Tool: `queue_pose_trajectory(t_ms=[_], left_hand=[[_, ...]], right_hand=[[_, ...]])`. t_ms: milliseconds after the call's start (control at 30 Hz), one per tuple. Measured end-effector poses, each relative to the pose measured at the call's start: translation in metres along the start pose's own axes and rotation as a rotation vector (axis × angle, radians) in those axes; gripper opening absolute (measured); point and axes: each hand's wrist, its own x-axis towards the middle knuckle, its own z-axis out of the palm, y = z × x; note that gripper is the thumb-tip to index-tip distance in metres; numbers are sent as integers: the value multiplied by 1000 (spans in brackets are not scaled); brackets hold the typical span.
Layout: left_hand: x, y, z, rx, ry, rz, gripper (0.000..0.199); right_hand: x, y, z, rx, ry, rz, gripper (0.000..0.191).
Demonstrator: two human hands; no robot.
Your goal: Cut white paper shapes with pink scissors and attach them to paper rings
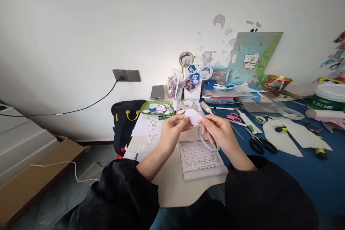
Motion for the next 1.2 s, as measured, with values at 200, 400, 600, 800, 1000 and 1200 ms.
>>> queue_pose_trajectory(t_ms=[200, 400, 600, 800, 1000, 1200], left_hand=[[-2, 3, 2, 65, -40, 47, 21], [-5, 5, 5, 39, -106, 87, 25], [-6, 2, 4, 21, -176, 25, 18], [-9, 3, 7, -60, -161, -39, 17], [-11, 2, 11, -135, -135, -85, 14], [-11, -2, 11, -160, -130, -87, 13]], right_hand=[[0, -1, 1, -8, -40, -2, 26], [-2, -5, 4, -27, -67, 8, 27], [-3, -6, 4, -63, -45, 27, 26], [-4, -8, 6, -81, -6, 45, 26], [-3, -9, 8, -81, 22, 69, 26], [-3, -8, 8, -90, 26, 90, 25]])
